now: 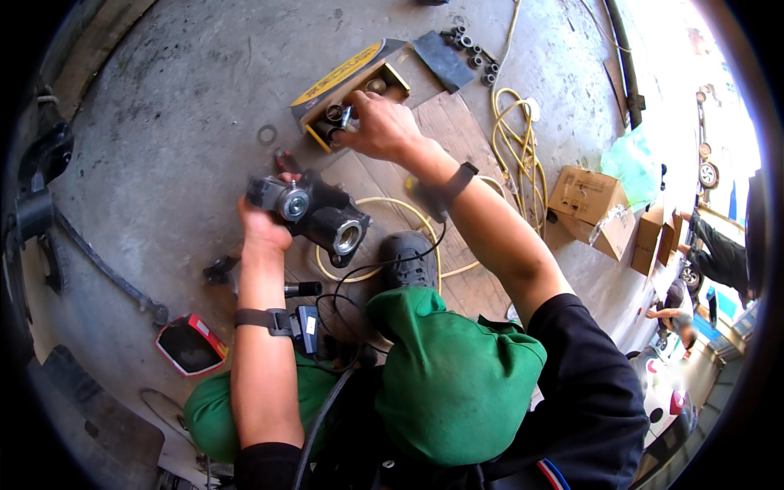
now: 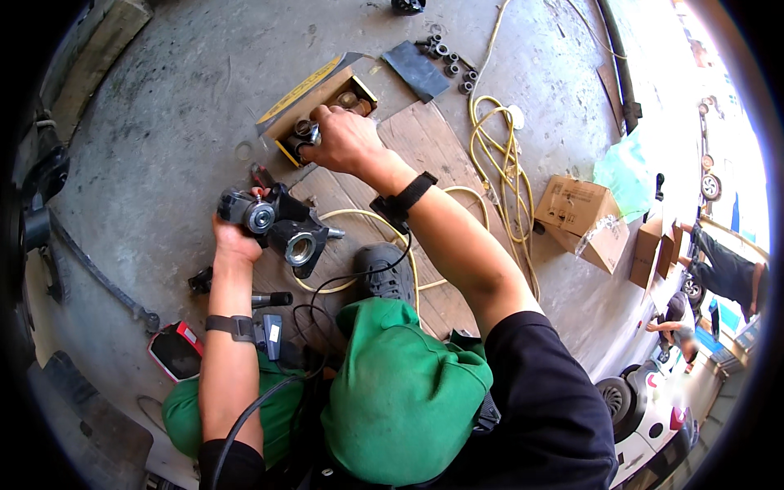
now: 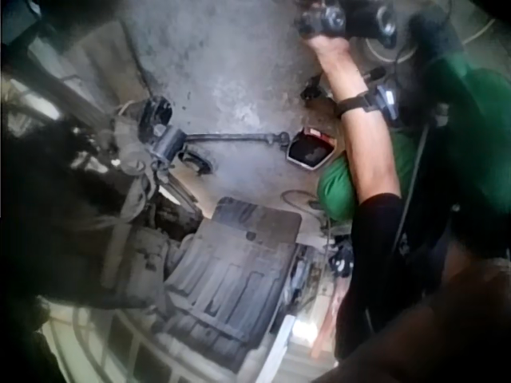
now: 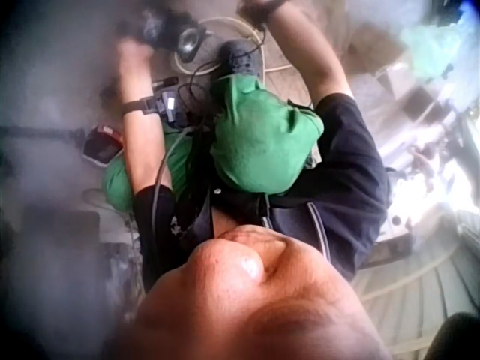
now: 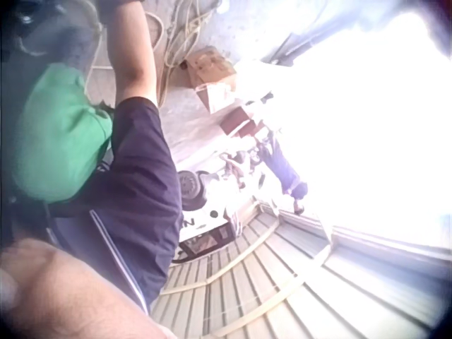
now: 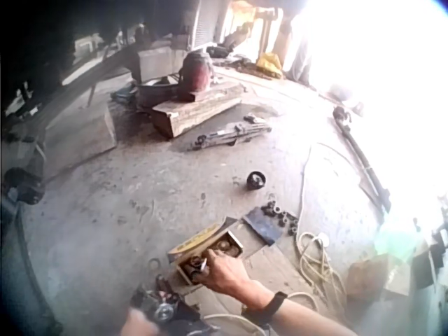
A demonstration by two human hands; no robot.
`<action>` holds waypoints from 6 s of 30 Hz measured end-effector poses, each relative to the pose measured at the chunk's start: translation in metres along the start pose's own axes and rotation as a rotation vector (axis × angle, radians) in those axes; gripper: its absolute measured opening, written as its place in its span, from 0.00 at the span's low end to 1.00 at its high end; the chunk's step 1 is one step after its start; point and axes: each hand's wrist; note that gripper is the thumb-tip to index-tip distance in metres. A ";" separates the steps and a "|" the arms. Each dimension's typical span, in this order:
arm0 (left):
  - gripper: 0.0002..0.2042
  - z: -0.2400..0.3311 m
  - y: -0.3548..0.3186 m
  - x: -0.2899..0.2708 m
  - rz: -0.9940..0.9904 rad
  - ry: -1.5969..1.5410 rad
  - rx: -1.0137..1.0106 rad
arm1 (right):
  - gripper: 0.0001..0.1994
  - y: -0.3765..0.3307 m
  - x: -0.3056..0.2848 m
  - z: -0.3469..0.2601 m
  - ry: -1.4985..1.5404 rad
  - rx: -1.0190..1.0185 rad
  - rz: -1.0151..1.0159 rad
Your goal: The person inserts a kingpin into a metal steering knuckle component by hand, then places washers and a nut onto the end of the pin.
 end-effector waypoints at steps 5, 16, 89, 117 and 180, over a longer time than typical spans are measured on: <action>0.19 -0.005 -0.005 0.002 0.043 0.021 0.021 | 0.15 -0.008 0.008 -0.024 0.200 -0.224 -0.031; 0.22 -0.010 -0.020 -0.015 -0.046 -0.029 0.059 | 0.10 0.055 0.051 -0.079 -0.212 -0.448 -0.240; 0.20 -0.025 -0.010 -0.062 0.018 -0.226 -0.027 | 0.12 -0.036 -0.012 -0.016 0.639 -0.029 -0.334; 0.14 -0.017 -0.010 -0.064 -0.150 -0.357 0.007 | 0.10 -0.024 -0.002 0.072 -0.057 0.529 -0.103; 0.21 -0.005 0.008 -0.059 0.287 -0.082 0.063 | 0.09 -0.407 -0.089 0.288 1.824 1.035 1.220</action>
Point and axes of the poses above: each hand's wrist, its own y-axis towards the middle knuckle, its own x-axis out of the palm, z = x × y
